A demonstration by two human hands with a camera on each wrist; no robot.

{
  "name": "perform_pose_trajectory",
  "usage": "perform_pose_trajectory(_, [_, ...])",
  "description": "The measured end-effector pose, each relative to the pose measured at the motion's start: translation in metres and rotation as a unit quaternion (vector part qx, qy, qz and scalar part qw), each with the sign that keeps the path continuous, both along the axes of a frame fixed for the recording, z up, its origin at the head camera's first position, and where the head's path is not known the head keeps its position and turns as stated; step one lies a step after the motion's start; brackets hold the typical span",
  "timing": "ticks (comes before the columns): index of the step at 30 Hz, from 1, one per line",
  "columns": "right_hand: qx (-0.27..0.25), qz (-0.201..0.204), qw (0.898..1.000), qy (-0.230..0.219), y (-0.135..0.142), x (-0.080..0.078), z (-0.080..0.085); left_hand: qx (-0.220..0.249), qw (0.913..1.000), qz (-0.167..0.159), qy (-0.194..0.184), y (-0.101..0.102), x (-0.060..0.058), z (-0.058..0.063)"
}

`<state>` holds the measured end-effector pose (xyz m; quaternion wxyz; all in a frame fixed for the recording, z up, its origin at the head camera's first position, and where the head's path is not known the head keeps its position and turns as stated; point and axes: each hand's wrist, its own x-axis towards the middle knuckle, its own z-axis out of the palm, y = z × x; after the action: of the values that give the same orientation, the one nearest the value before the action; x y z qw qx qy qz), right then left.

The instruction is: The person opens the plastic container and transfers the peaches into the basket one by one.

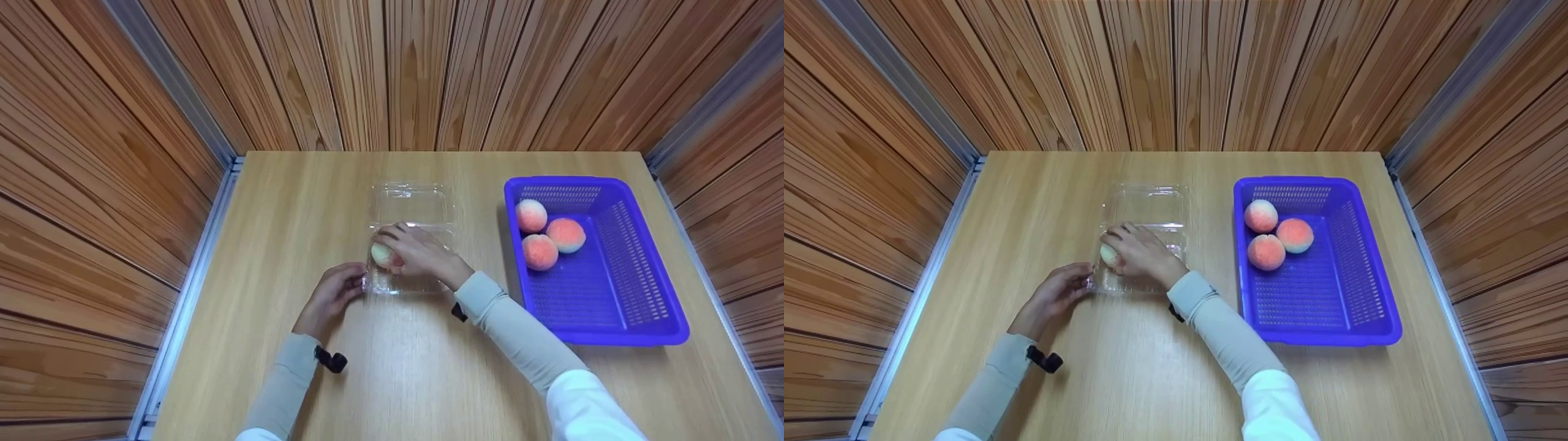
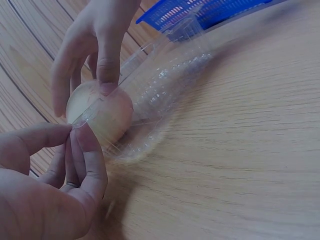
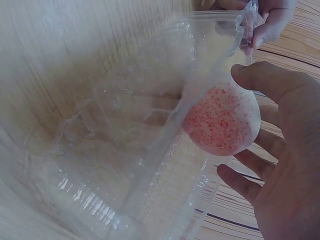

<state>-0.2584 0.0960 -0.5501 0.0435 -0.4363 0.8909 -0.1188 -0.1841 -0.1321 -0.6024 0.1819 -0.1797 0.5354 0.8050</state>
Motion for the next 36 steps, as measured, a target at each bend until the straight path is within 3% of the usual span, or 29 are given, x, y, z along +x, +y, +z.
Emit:
perform_pose_trajectory(5, [0.013,0.000,1.000,-0.011,0.000,0.002,-0.002,-0.008,0.9999,-0.009,0.001,0.000,0.000,0.001])
perform_pose_trajectory(15, [0.019,-0.025,0.996,-0.085,-0.004,0.011,-0.007,-0.014,0.9998,-0.016,-0.003,-0.001,-0.001,0.001])
perform_pose_trajectory(29, [-0.013,-0.048,0.992,-0.118,-0.011,0.016,-0.014,-0.009,0.9999,-0.008,-0.007,-0.001,-0.001,0.000])
perform_pose_trajectory(36, [-0.002,-0.046,0.994,-0.099,-0.011,0.016,-0.018,-0.023,0.9996,-0.016,-0.002,0.000,-0.002,0.000])
